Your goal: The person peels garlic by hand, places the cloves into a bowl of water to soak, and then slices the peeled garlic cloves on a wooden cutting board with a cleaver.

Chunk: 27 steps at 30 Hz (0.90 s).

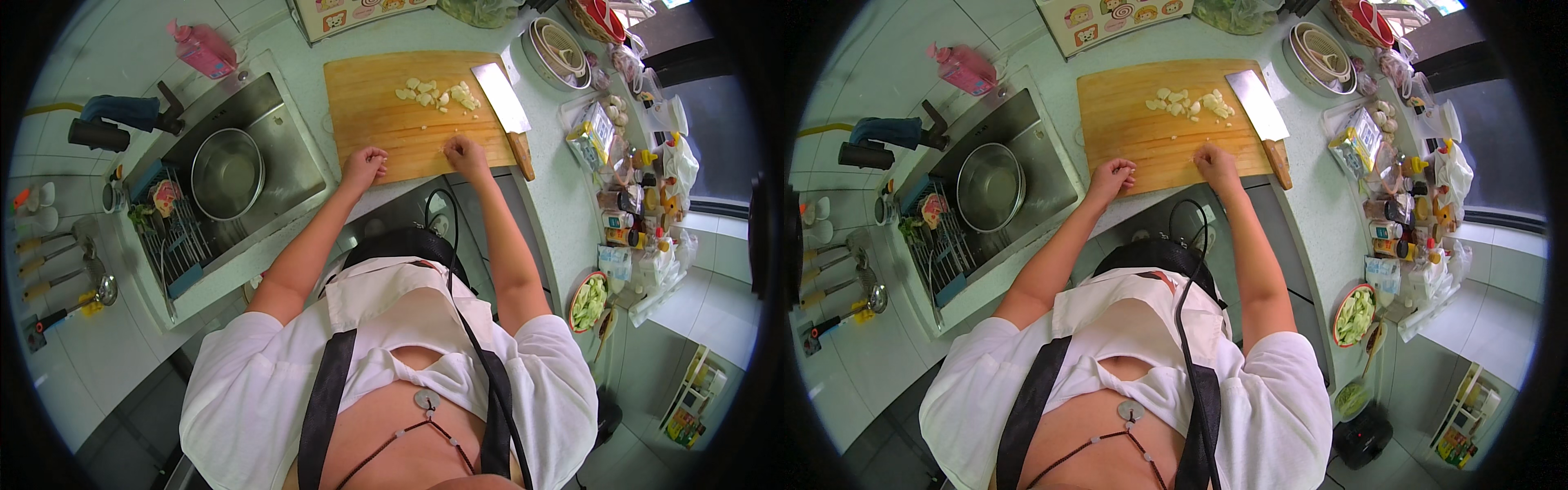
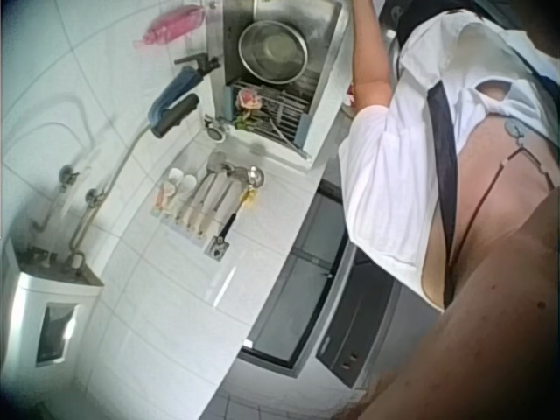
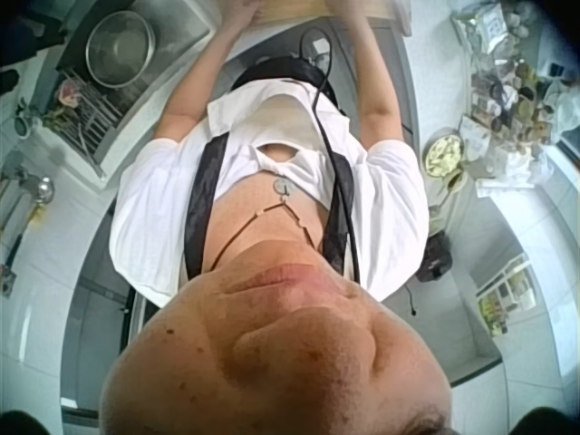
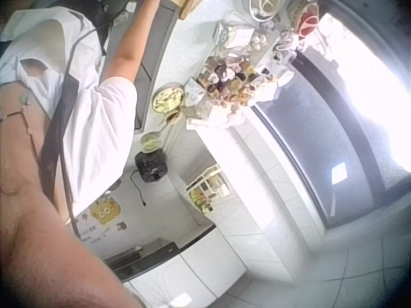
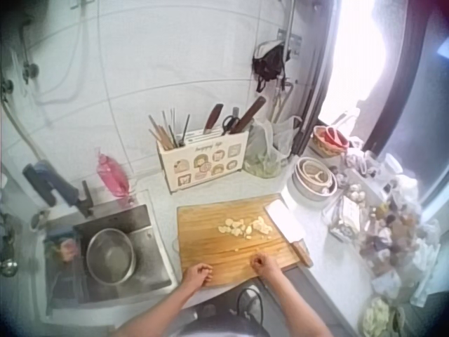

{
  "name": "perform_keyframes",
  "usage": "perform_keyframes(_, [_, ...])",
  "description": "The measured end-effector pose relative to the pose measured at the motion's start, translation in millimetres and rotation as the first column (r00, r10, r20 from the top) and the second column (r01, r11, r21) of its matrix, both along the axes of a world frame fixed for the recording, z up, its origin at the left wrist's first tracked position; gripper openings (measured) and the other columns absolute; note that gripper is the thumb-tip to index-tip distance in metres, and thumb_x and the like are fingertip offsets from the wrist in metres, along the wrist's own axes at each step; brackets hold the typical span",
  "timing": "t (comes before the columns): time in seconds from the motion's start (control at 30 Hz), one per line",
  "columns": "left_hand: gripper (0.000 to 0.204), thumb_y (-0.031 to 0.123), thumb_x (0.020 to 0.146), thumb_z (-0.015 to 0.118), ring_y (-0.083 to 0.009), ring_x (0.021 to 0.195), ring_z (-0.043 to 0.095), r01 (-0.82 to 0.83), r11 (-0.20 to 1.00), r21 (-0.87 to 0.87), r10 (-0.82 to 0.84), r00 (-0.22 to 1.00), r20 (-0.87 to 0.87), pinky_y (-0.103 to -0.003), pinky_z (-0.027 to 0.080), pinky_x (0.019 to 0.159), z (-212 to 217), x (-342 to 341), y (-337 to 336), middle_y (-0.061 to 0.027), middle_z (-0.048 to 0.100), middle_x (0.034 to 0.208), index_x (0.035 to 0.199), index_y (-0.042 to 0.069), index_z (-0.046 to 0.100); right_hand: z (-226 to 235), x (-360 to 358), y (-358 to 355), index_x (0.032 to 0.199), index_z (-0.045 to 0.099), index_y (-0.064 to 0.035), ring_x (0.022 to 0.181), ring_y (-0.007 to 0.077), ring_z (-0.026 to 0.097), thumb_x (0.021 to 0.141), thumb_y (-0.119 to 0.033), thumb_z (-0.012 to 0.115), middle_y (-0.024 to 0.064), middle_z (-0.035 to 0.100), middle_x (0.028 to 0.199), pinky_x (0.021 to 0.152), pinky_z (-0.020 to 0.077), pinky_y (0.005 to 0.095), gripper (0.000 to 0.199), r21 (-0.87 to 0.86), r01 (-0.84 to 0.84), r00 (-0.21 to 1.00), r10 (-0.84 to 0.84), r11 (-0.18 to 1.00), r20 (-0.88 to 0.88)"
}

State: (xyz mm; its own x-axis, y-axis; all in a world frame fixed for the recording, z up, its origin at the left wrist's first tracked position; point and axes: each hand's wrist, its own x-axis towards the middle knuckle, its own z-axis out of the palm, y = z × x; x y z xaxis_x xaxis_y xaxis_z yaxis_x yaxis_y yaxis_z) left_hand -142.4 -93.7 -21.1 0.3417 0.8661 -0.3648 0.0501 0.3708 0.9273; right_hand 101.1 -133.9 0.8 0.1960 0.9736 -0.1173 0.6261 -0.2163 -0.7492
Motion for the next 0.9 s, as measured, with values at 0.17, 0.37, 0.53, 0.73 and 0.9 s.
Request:
perform_keyframes(0.17, [0.013,0.007,0.083,0.045,-0.0089,0.06,0.054,0.05,0.999,-0.005,-0.05,0.998,-0.046,-0.021,0.046,0.054,3,-1,0,-0.0034,0.055,0.07,0.087,0.002,0.056,-5,-10,1,0.077,0.056,-0.0051,0.06,0.0214,0.056,0.068,-0.009,0.06,0.0102,0.057,0.066,0.054,0.0437,0.0303,0.01,0.147,-0.025,0.98,-0.004,0.989,0.197])
perform_keyframes(0.37, [0.012,0.007,0.082,0.046,-0.0091,0.059,0.055,0.046,0.999,0.006,-0.046,0.998,-0.037,-0.021,0.046,0.052,2,-2,0,-0.0038,0.055,0.069,0.086,0.002,0.056,5,-22,4,0.076,0.056,-0.0074,0.073,0.0297,0.056,0.072,-0.018,0.055,0.0123,0.057,0.077,0.062,0.0443,0.0378,0.012,0.032,-0.034,0.906,0.017,0.999,0.422])
perform_keyframes(0.53, [0.011,0.006,0.08,0.047,-0.0101,0.057,0.056,0.021,1.0,0.015,-0.02,1.0,-0.021,-0.021,0.047,0.05,1,0,0,-0.0049,0.055,0.066,0.083,0.001,0.057,11,-28,8,0.076,0.056,-0.0069,0.072,0.0291,0.056,0.073,-0.018,0.052,0.012,0.058,0.076,0.061,0.0445,0.0377,0.012,-0.033,-0.093,0.836,0.096,0.995,0.54])
perform_keyframes(0.73, [0.012,0.006,0.081,0.047,-0.0099,0.056,0.055,0.011,0.999,-0.033,-0.011,1.0,0.026,-0.021,0.047,0.05,2,-3,0,-0.0046,0.055,0.067,0.083,0.001,0.057,11,4,16,0.077,0.057,-0.0022,0.054,0.0057,0.051,0.077,-0.016,0.06,0.0015,0.055,0.062,0.048,0.0404,0.0197,0.014,0.002,0.225,0.958,-0.221,0.974,-0.182])
perform_keyframes(0.9, [0.013,0.008,0.082,0.046,-0.0099,0.057,0.055,0.006,1.0,-0.026,-0.005,0.998,0.062,-0.021,0.047,0.051,2,-3,0,-0.0043,0.055,0.068,0.084,0.001,0.056,9,2,5,0.079,0.056,-0.0034,0.056,0.0061,0.052,0.077,-0.015,0.059,0.0001,0.055,0.064,0.048,0.0409,0.019,0.012,-0.041,0.172,0.875,-0.172,0.984,-0.453])
